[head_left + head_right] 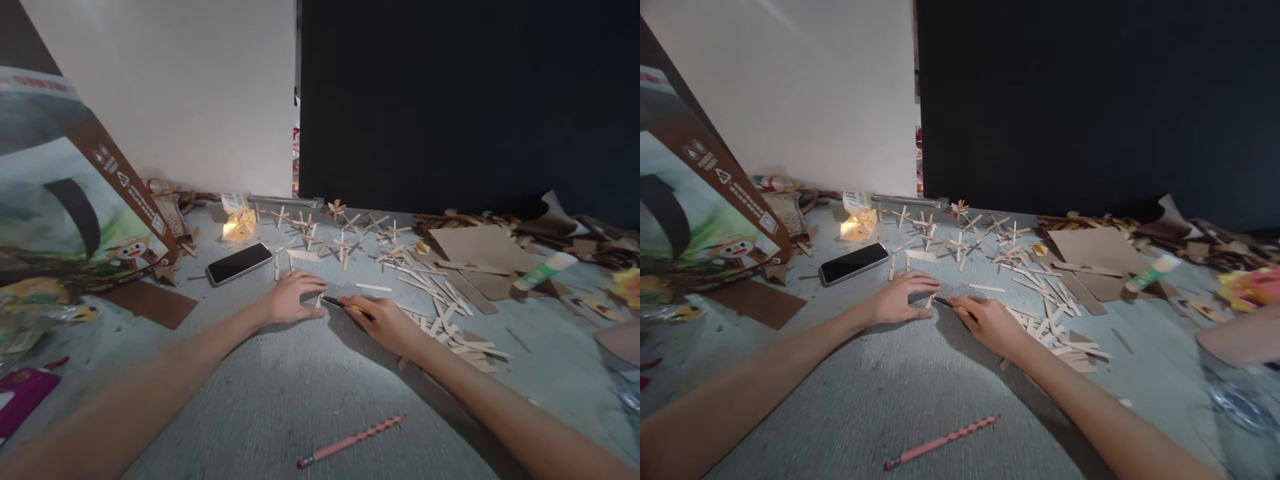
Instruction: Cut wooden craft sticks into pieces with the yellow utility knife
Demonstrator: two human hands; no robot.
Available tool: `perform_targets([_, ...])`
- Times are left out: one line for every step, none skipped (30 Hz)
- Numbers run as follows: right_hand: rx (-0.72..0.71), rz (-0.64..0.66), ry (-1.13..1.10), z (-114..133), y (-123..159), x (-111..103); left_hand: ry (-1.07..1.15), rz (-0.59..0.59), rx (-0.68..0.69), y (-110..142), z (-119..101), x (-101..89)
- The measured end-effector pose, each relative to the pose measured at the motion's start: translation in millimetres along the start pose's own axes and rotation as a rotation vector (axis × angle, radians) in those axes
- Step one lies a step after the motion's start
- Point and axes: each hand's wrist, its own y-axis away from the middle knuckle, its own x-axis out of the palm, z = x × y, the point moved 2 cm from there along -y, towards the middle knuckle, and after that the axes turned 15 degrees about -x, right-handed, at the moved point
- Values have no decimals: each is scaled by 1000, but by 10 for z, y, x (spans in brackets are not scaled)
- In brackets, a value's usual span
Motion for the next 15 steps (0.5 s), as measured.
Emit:
perform_targets([-1, 3, -1, 2, -3, -3, -1, 0, 1, 0, 0, 0])
perform_targets([-3, 9, -2, 6, -6, -8, 0, -1, 1, 0, 0, -1])
perform_targets([-7, 18, -1, 11, -10, -14, 1, -3, 1, 0, -1, -1])
perform_targets([-13, 31, 3, 18, -14, -22, 2, -4, 2, -1, -2, -2])
perform_targets([-21, 47, 10, 27, -18, -29, 4, -2, 4, -1, -3, -2])
perform_targets([-28, 63, 18, 37, -23, -37, 5, 0, 5, -1, -5, -3])
perform_targets([-34, 77, 26, 46, -29, -45, 8, -1, 4, -1, -6, -4])
perform_targets([-39, 89, 32, 55, -36, -51, 10, -2, 2, -1, -7, -5])
perform_targets([-40, 97, 35, 63, -44, -57, 13, -3, 0, -1, -8, -7])
perform_targets([-37, 102, 36, 69, -52, -62, 15, -5, -2, -1, -9, -9])
perform_targets([-30, 106, 35, 73, -61, -66, 17, -7, -2, -1, -10, -12])
perform_targets([-21, 109, 33, 75, -69, -68, 18, -9, 0, 0, -13, -15])
perform_targets([-10, 112, 31, 76, -77, -69, 18, -11, 3, 2, -16, -18])
perform_targets([0, 116, 30, 75, -82, -70, 17, -9, 3, 3, -20, -20])
perform_targets([9, 123, 26, 74, -86, -68, 17, -7, 0, 5, -23, -22])
